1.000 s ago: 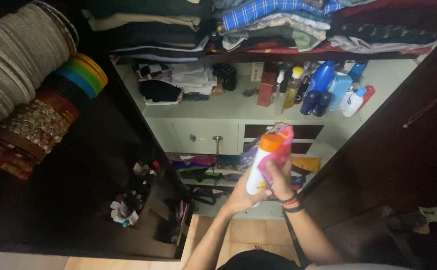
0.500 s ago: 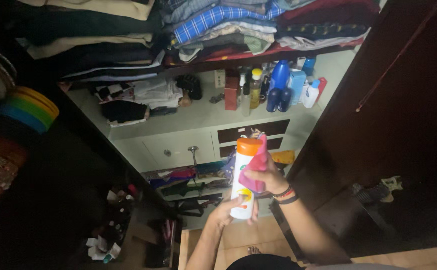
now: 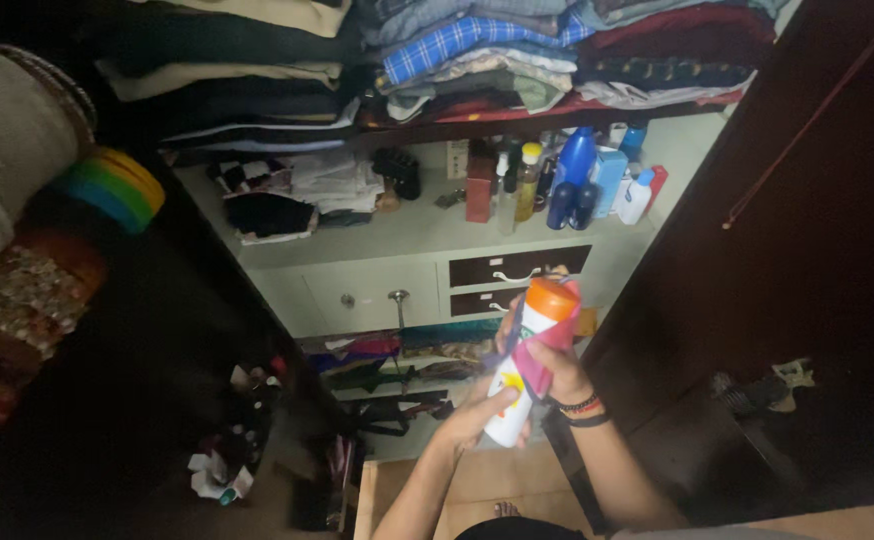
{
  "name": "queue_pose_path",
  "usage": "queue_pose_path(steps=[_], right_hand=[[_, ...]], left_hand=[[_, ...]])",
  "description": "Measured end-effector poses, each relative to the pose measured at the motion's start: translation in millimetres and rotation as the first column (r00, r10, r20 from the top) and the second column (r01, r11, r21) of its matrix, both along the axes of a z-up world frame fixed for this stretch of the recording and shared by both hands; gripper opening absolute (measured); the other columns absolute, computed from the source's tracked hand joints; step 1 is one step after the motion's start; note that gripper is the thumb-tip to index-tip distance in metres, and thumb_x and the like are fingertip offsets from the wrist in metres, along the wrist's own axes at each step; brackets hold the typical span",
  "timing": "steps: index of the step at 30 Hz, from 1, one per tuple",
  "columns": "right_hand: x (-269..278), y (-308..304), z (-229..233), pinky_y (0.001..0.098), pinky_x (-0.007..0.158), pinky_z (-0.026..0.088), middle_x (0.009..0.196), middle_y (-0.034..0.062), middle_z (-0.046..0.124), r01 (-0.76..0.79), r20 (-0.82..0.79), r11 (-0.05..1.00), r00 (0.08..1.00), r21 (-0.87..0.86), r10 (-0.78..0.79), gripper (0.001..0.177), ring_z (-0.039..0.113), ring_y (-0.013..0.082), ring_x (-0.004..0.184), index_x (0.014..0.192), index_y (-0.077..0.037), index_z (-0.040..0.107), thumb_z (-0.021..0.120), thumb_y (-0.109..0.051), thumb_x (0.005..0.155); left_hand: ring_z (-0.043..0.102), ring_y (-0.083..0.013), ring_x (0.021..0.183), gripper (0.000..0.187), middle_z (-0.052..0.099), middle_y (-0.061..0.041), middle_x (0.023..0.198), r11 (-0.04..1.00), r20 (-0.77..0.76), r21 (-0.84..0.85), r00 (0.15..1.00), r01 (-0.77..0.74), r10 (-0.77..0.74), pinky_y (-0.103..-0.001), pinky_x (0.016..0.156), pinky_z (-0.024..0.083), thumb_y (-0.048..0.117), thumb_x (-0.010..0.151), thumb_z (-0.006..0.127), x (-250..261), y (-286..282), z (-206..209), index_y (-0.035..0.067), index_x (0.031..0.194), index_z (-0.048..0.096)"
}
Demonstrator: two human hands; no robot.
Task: The person takes various cosmetic and hygiene products from a closet shelf, wipes them with a cloth, and places them on a bed.
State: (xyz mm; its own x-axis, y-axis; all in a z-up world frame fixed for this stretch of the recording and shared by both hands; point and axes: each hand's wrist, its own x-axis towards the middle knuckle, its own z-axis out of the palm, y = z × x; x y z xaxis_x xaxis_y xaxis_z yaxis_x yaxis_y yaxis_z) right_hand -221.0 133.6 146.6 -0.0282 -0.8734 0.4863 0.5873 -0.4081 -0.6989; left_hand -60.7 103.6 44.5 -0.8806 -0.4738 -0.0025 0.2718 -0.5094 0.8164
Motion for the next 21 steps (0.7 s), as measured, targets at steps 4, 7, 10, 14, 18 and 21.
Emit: queue_pose_path(steps=[4, 7, 10, 14, 18, 21], right_hand=[[6, 1, -19, 0.0343, 0.093, 0.053, 0.121, 0.0058, 0.057, 0.41, -0.212, 0.91, 0.896, 0.058, -0.39, 0.085, 0.06, 0.0161, 0.109, 0.152, -0.013, 0.03, 0.073, 0.001, 0.079], [16, -2, -36, 0.0387, 0.096, 0.055, 0.125, 0.0133, 0.06, 0.502, -0.353, 0.864, 0.815, 0.033, -0.46, 0.071, 0.063, 0.0218, 0.111, 0.15, 0.002, 0.041, 0.074, 0.003, 0.087], [45, 2, -47, 0.0344, 0.095, 0.053, 0.132, 0.0073, 0.054, 0.574, -0.269, 0.812, 0.77, -0.105, -0.579, 0.081, 0.059, 0.0172, 0.113, 0.151, -0.003, 0.026, 0.074, -0.004, 0.086], [68, -6, -63, 0.0316, 0.102, 0.048, 0.134, 0.0073, 0.055, 0.559, -0.281, 0.793, 0.741, -0.243, -0.609, 0.074, 0.056, 0.0169, 0.119, 0.149, 0.001, 0.03, 0.071, -0.008, 0.088], [64, -39, -95, 0.0383, 0.093, 0.056, 0.113, 0.0141, 0.072, 0.42, -0.46, 0.898, 0.777, -0.129, -0.43, 0.041, 0.069, 0.0245, 0.103, 0.129, 0.005, 0.059, 0.073, -0.008, 0.092], [84, -60, -90, 0.0386, 0.092, 0.053, 0.116, 0.0139, 0.066, 0.273, -0.426, 0.937, 0.837, -0.218, -0.343, 0.043, 0.064, 0.025, 0.105, 0.127, 0.006, 0.055, 0.072, -0.011, 0.091]], left_hand=[[0.075, -0.0265, 0.074, 0.037, 0.076, -0.014, 0.09, 0.564, -0.029, -0.687, 0.792, -0.459, 0.61, -0.036, 0.064, 0.059, 0.026, 0.091, 0.074, 3, 16, 42, 0.002, 0.118, 0.067], [0.078, -0.0299, 0.073, 0.037, 0.076, -0.018, 0.087, 0.362, -0.047, -0.793, 0.641, -0.491, 0.766, -0.037, 0.064, 0.058, 0.026, 0.088, 0.075, 15, 25, 49, 0.004, 0.115, 0.065], [0.072, -0.0373, 0.081, 0.043, 0.074, -0.021, 0.091, 0.319, 0.002, -0.822, 0.558, -0.472, 0.83, -0.042, 0.07, 0.055, 0.029, 0.085, 0.076, 29, 23, 33, 0.003, 0.116, 0.061], [0.062, -0.0416, 0.093, 0.06, 0.068, -0.025, 0.104, 0.127, -0.088, -0.855, 0.382, -0.503, 0.92, -0.047, 0.084, 0.048, 0.032, 0.081, 0.078, 33, 14, 7, -0.001, 0.125, 0.054], [0.064, -0.0308, 0.104, 0.058, 0.065, -0.02, 0.109, 0.161, -0.21, -0.651, 0.38, -0.742, 0.901, -0.041, 0.095, 0.05, 0.041, 0.087, 0.072, 46, -2, 15, -0.001, 0.124, 0.054], [0.057, -0.0247, 0.118, 0.067, 0.057, -0.016, 0.125, 0.217, -0.311, -0.433, 0.371, -0.875, 0.875, -0.041, 0.102, 0.046, 0.044, 0.094, 0.067, 57, -16, 40, 0.0, 0.135, 0.039]])
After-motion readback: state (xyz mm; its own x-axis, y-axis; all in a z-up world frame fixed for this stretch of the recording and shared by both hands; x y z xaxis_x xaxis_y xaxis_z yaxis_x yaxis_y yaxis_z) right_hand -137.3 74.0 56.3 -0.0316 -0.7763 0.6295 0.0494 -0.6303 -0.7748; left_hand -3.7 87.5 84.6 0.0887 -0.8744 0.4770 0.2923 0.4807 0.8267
